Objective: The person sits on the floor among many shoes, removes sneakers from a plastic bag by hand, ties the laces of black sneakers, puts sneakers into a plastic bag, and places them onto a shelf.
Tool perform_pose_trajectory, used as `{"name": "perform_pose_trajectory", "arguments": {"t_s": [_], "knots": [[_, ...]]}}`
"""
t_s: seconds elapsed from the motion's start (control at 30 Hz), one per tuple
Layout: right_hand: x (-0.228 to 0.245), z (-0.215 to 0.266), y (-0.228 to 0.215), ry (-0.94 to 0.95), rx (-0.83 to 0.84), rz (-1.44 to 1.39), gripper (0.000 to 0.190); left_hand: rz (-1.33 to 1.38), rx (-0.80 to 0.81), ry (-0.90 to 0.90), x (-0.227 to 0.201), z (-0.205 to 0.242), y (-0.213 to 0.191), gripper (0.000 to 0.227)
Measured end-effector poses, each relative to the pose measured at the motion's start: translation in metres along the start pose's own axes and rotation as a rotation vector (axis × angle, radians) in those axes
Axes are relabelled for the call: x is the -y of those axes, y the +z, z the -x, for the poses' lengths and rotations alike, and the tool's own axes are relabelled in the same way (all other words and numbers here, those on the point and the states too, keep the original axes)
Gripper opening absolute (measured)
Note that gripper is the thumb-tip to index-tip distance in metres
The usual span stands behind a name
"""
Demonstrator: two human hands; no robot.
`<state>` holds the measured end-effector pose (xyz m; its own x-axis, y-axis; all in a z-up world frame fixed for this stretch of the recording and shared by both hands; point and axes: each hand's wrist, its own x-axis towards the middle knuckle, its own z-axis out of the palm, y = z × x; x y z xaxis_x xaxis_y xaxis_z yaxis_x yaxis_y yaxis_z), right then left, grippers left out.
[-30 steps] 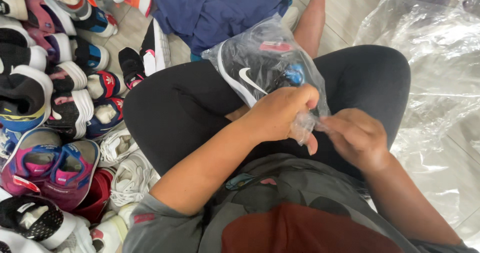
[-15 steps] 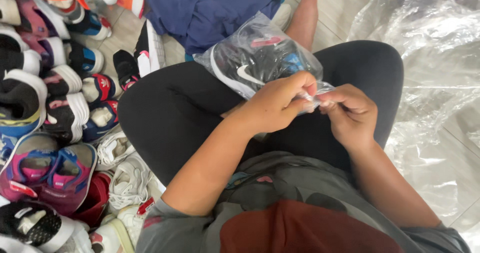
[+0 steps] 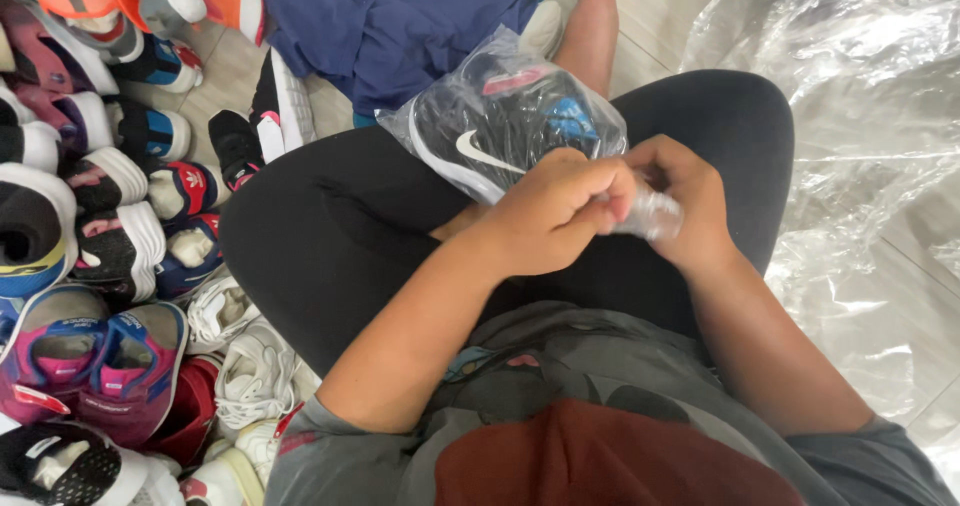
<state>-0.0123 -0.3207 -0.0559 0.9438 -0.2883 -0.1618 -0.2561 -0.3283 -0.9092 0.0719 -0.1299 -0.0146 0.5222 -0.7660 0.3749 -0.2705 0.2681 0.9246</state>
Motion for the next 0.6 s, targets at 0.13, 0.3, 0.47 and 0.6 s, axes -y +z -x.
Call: {"name": "perform_pose_trajectory", "arguments": {"t_s": [0.13, 0.3, 0.47, 0.6], "knots": [[-0.010, 0.020, -0.005, -0.868, -0.232, 0.188, 0.009, -0.362, -0.278, 0.045, 0.021, -0.005, 0.012, 0.013], [0.010, 0.047, -0.009, -0.949, -0.284, 0.243, 0.013, -0.471, -0.265, -0.015, 0.015, 0.003, 0.023, 0.019], [0.044, 0.059, -0.015, -0.705, -0.206, 0.402, 0.016, -0.438, -0.135, -0.012, 0.015, 0.014, 0.030, 0.044], [0.071, 0.055, 0.001, -0.938, -0.172, 0.347, 0.019, -0.450, -0.156, 0.022, 0.035, 0.029, 0.043, 0.034]]}}
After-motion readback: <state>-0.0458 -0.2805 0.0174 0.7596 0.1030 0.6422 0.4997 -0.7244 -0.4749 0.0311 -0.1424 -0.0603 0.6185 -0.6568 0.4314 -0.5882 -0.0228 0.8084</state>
